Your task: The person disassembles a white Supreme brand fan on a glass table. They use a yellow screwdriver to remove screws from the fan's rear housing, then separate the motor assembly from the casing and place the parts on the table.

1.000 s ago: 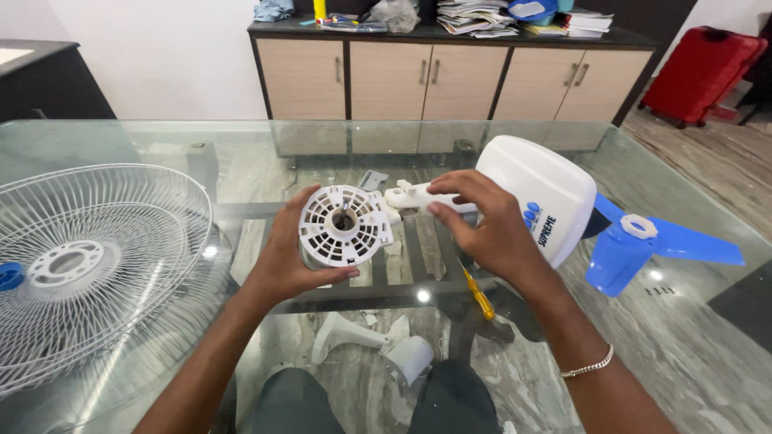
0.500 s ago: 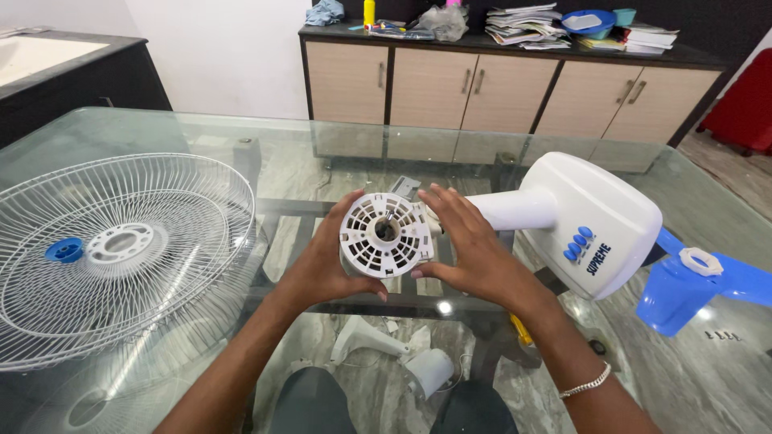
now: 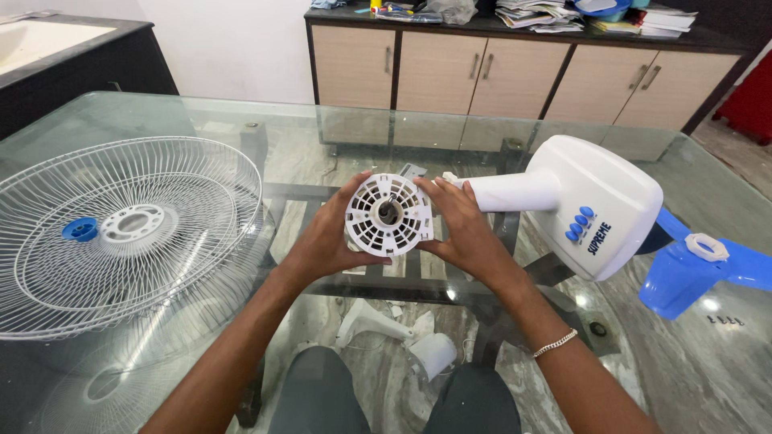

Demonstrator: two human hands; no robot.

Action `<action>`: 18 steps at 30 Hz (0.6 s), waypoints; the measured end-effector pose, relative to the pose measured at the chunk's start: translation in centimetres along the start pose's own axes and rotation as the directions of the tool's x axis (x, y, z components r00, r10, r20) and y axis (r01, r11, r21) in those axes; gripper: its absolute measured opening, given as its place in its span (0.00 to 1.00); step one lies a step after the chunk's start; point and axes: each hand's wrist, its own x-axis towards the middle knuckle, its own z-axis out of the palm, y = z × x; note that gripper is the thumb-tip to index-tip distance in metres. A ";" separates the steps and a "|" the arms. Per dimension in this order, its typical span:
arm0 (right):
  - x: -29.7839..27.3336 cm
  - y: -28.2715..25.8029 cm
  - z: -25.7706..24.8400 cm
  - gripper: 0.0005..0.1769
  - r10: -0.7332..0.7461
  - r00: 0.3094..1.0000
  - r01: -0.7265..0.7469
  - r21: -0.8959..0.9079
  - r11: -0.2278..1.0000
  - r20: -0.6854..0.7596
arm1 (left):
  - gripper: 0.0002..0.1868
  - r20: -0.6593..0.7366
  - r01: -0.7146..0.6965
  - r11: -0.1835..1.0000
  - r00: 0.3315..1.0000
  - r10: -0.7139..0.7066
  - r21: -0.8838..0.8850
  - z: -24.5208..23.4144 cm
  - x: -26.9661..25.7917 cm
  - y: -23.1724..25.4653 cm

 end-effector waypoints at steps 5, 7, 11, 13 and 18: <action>-0.2 -0.1 1.3 0.52 -0.040 0.998 0.037 -0.066 0.997 -0.042 | 0.65 -0.038 -0.029 0.998 0.999 0.031 0.052 0.1 -0.5 -0.3; 0.1 -0.1 1.3 0.52 -0.024 0.999 0.022 -0.073 0.997 -0.036 | 0.66 -0.047 -0.031 0.996 0.998 0.035 0.082 0.1 -0.3 -0.5; 0.2 -0.3 1.1 0.52 -0.007 1.000 0.006 -0.057 0.998 -0.016 | 0.68 -0.087 -0.059 0.996 0.994 0.064 0.061 0.2 -0.3 -0.6; 0.3 -0.4 0.8 0.52 -0.021 1.000 0.020 -0.055 0.998 -0.010 | 0.66 -0.100 -0.066 0.997 0.993 0.069 0.042 0.2 -0.2 -0.5; 0.2 -0.9 0.5 0.52 -0.006 0.999 0.008 -0.065 0.998 0.034 | 0.64 -0.083 -0.027 0.997 0.996 0.033 0.071 0.2 -0.5 0.0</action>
